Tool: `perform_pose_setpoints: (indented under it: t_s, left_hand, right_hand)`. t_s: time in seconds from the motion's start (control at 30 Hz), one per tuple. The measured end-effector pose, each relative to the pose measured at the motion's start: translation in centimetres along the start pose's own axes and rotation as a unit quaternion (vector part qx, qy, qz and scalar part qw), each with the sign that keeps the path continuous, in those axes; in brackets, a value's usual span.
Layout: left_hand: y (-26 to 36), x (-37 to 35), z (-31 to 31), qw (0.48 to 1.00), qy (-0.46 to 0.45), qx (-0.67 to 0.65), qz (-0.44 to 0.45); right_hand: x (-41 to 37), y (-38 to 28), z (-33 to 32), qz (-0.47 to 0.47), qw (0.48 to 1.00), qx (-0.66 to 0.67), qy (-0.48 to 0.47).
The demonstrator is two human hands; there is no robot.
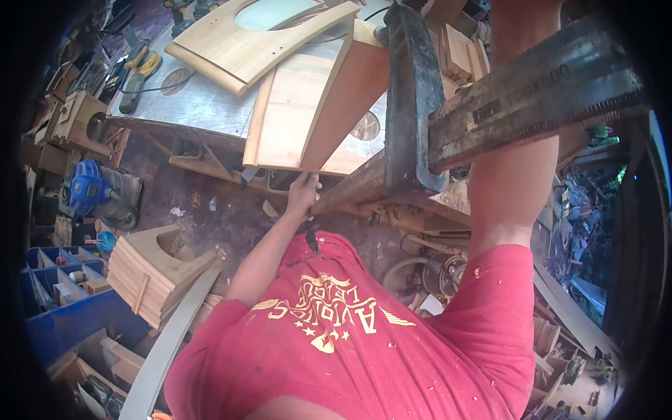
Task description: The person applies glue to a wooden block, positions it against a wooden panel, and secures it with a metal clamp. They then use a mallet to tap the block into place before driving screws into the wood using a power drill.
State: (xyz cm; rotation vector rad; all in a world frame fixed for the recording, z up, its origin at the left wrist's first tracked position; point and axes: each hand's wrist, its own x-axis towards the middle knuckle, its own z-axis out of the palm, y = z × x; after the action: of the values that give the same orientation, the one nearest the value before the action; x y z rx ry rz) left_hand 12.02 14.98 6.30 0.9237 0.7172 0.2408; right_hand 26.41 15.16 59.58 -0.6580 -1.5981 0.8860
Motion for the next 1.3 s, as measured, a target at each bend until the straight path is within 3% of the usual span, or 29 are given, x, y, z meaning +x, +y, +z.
perform_pose_setpoints:
  t_s: [0.13,0.33,0.43,1.13,1.3]
  left_hand:
    - [0.9,0.0,-0.1,1.0,-0.008,0.001,-0.013]
    - [1.0,-0.5,-0.1,0.995,0.034,-0.066,0.063]
    - [0.4,-0.3,0.0,0.991,0.054,-0.026,0.118]
    - [-0.3,-0.2,1.2,0.986,0.123,-0.011,0.115]
    - [0.1,-0.1,0.7,0.991,0.086,-0.058,0.089]
  right_hand:
    - [0.5,1.0,-3.9,-0.013,0.977,0.111,-0.18]
    - [-0.2,-0.4,-2.3,0.007,0.997,-0.008,-0.072]
    - [-0.6,-0.7,-1.5,0.01,0.999,-0.038,-0.02]
    - [-1.1,-1.3,-1.2,0.021,0.994,-0.084,0.065]
    - [-1.4,-1.3,-1.2,0.022,0.993,-0.089,0.074]
